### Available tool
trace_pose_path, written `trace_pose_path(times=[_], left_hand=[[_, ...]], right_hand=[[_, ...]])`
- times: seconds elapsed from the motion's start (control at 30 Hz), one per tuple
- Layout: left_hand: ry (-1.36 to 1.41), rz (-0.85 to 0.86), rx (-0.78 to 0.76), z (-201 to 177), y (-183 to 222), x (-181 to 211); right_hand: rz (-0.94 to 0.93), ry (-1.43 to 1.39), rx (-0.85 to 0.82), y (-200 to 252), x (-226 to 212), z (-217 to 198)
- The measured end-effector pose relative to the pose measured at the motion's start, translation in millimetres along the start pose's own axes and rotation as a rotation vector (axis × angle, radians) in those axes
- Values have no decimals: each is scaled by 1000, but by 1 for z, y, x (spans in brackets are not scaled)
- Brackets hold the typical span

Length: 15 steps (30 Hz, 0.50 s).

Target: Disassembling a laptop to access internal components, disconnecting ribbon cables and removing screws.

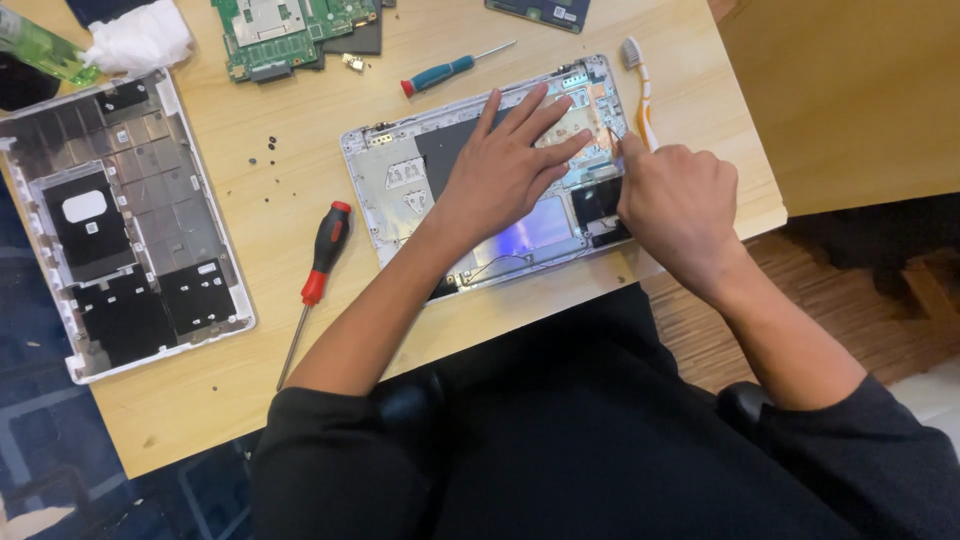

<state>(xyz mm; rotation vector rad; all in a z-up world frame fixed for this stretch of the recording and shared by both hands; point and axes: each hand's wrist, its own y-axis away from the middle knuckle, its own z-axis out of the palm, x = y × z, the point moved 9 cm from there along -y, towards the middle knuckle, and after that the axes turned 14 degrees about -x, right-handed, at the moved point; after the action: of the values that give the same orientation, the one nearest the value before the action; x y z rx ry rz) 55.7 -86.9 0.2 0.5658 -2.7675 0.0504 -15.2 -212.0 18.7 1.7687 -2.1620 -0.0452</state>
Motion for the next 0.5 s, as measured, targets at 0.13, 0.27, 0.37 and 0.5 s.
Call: trace_pose_path(times=[0.13,0.27,0.37,0.5], left_hand=[[-40,-26,-32,4,-1,-4],[-29,-23,-30,3,0,-4],[-41,-28,-14,2,0,-4],[-43,-19,14,3,0,-2]], right_hand=[[-54,-19,4,1,-12,-6],[21,62,65,10,-7,7],[45,12,2,3,-2,8],[62,41,47,-2,5,14]])
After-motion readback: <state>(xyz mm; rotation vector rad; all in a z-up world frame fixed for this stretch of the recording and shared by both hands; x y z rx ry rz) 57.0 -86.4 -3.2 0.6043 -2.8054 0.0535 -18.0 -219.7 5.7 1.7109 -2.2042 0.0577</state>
